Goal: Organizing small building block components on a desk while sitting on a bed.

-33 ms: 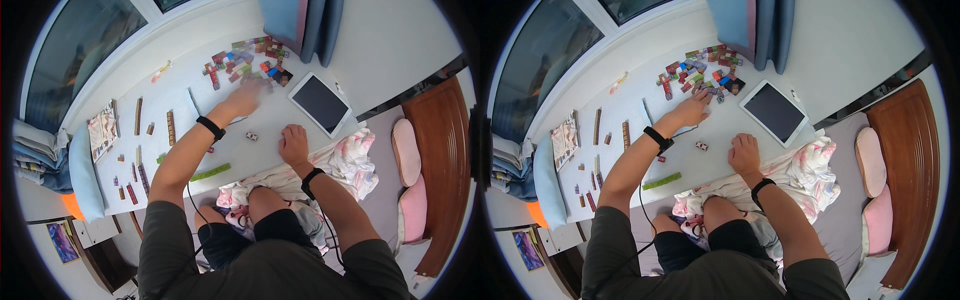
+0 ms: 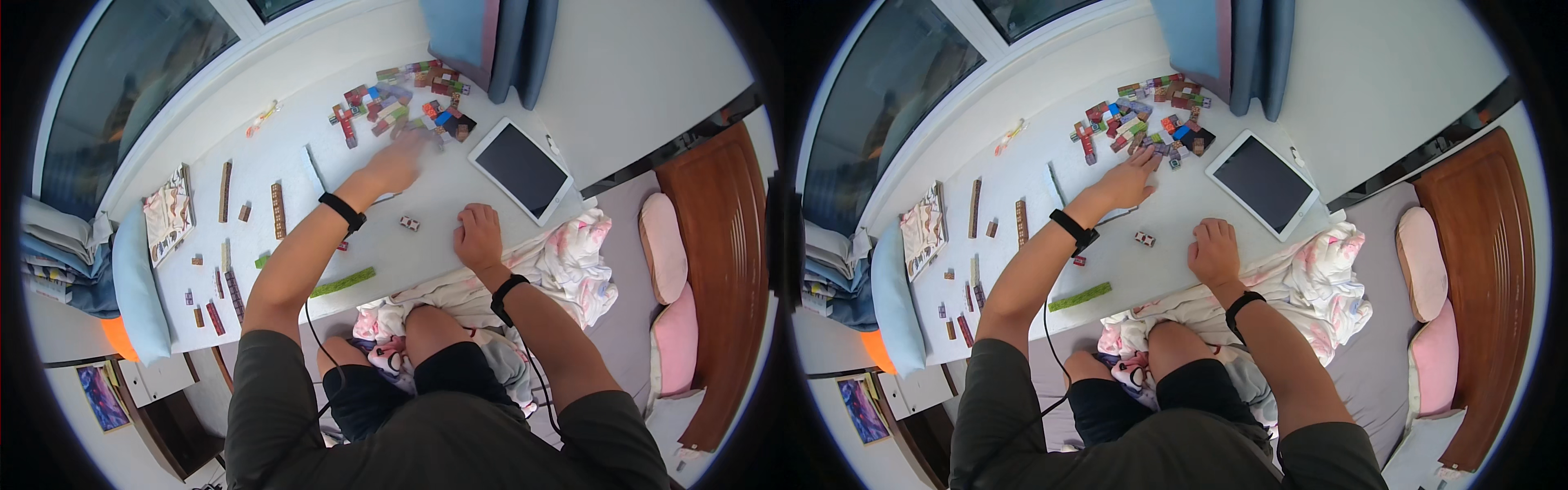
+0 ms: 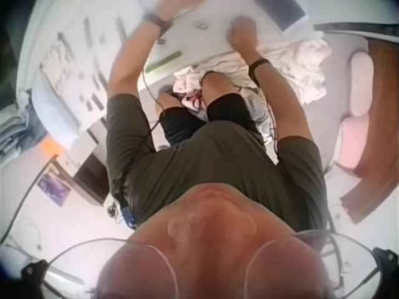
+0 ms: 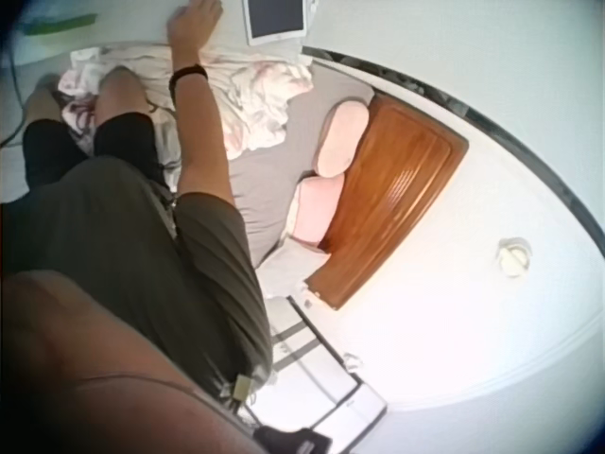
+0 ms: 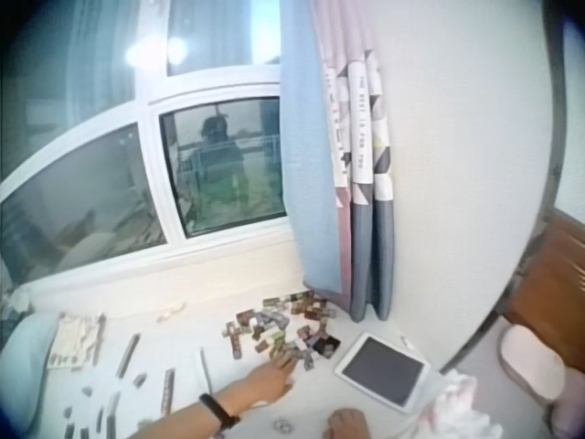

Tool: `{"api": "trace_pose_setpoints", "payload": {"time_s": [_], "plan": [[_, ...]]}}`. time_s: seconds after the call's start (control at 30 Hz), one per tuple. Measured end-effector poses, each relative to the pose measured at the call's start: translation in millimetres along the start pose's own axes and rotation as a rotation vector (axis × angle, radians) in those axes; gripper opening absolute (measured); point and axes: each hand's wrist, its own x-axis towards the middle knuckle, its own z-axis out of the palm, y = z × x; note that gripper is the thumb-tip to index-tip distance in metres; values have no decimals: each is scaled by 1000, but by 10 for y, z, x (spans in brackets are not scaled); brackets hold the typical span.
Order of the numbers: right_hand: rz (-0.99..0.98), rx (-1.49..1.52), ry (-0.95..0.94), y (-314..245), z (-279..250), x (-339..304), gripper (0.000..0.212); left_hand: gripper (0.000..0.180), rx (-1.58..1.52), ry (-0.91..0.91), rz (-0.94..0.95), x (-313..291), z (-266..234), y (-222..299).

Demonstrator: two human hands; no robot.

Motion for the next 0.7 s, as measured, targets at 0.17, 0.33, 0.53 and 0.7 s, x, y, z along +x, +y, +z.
{"api": "trace_pose_setpoints", "payload": {"time_s": [0.17,0.33,0.53,0.7], "plan": [[17,-9,-4,7,-28,2,19,66,-48,70,-28,-1,130,-2],[10,-16,-19,45,-43,26,20,40,-34,213,-83,400,5,35],[-73,-84,-49,-62,-65,104,26,32,-151,474,-329,1465,5,-73],[-63,-72,-66,-92,-75,46,28,23,-88,493,-300,1977,313,-276]]}}
